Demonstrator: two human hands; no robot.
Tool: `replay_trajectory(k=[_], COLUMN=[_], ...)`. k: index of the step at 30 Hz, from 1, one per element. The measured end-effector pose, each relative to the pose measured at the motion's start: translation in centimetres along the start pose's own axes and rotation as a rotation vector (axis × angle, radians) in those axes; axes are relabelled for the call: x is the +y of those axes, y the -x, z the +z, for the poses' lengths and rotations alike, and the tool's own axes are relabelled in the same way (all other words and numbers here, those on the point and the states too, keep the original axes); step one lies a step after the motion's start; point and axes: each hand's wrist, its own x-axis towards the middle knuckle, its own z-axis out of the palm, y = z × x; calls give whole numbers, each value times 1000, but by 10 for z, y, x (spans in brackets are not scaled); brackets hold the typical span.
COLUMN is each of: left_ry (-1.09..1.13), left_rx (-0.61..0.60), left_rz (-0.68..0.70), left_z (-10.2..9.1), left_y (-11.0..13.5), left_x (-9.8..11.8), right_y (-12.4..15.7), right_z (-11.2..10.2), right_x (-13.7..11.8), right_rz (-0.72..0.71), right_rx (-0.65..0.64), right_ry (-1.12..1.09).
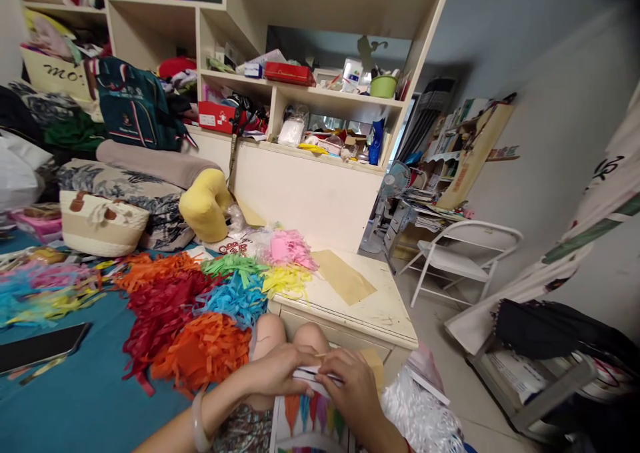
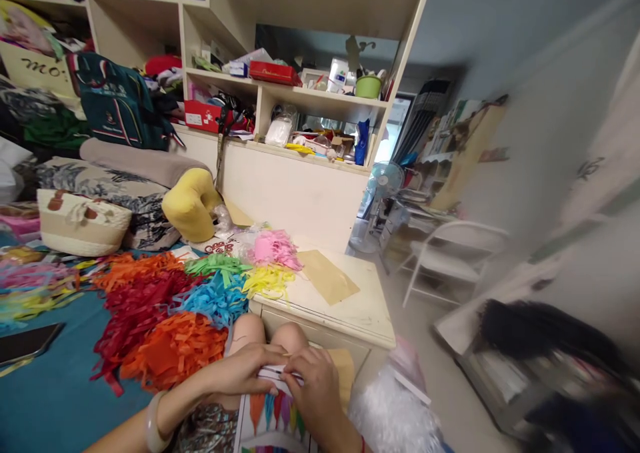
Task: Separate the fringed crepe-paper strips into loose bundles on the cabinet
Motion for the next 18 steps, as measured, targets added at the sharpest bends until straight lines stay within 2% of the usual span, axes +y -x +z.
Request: replay_trajectory(k=[5,7,9,14,18], left_ry=[-11,-13,-13,-12,-13], left_rx=[4,4,7,10,7], left_rz=[-24,-27,-30,-30,-34], left_z=[2,2,3,3,2], left_y=[1,0,-1,-1,-1], left_x=[-1,-1,0,4,5], right_y=[10,12,11,6,9], right_z=[-1,-3,-4,-1,5], right_x=[7,8,8,2,-1], right_rz=[-272,-324,-281,-28,50], right_rx=[35,22,11,-17,-36], right_ry=[9,13,24,86,148])
